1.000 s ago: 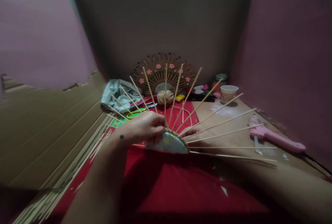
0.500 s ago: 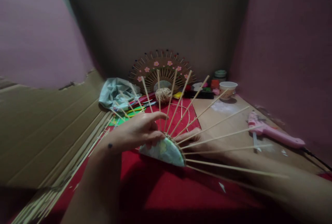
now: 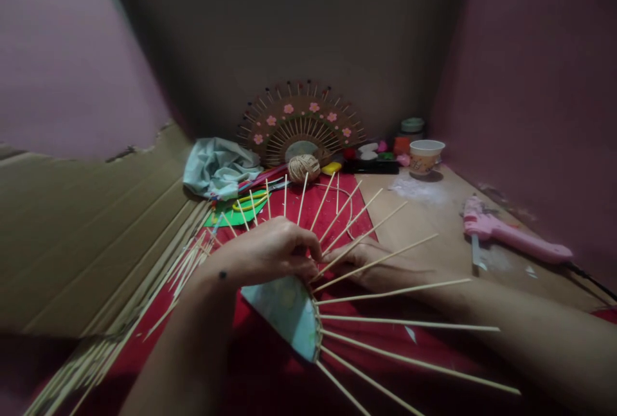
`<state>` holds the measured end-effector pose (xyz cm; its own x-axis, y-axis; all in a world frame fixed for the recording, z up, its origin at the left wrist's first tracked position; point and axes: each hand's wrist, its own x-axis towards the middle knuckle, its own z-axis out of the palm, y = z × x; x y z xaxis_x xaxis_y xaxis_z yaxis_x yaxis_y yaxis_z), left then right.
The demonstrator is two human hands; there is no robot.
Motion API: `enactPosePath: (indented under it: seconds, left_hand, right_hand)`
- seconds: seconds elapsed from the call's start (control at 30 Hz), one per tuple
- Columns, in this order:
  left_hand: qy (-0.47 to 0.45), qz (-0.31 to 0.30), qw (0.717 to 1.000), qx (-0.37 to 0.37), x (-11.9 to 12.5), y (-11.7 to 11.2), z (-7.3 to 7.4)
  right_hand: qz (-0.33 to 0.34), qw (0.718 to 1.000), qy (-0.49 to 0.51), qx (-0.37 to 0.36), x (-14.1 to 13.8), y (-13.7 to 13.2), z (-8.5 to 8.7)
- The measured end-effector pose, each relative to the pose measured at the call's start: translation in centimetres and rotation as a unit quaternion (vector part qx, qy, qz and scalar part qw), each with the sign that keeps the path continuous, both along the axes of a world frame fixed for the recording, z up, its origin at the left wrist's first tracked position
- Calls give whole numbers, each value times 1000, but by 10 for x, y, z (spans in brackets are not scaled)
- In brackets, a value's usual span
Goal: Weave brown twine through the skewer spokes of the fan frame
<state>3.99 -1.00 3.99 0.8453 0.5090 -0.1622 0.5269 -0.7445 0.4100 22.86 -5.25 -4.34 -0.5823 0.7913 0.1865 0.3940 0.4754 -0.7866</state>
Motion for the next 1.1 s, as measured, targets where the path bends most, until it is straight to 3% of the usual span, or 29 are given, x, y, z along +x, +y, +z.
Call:
enactPosePath:
  seconds: [0.23, 0.53, 0.67, 0.83, 0.9, 1.03, 1.1]
  left_hand:
    - [23, 1, 999, 40, 3, -10, -7]
    - [58, 23, 992, 110, 5, -18, -18]
    - [-4, 72, 990, 120, 7, -13, -3]
    - [-150, 173, 953, 197, 18, -12, 15]
    - [-182, 198, 936, 228, 24, -13, 17]
    - [-234, 222, 912, 255, 32, -8, 20]
    - [-245, 228, 907, 256, 34, -5, 22]
  right_hand:
    - [-27, 998, -48, 38, 0, 1, -2]
    - [-20, 998, -37, 42, 3, 0, 0]
    - [-43, 997, 56, -19, 2, 1, -4]
    - [-53, 951, 254, -169, -1, 5, -3]
    - [-54, 956, 256, -134, 1, 5, -2]
    - [-77, 981, 169, 55, 7, 2, -1]
    - [-85, 983, 130, 103, 7, -2, 0]
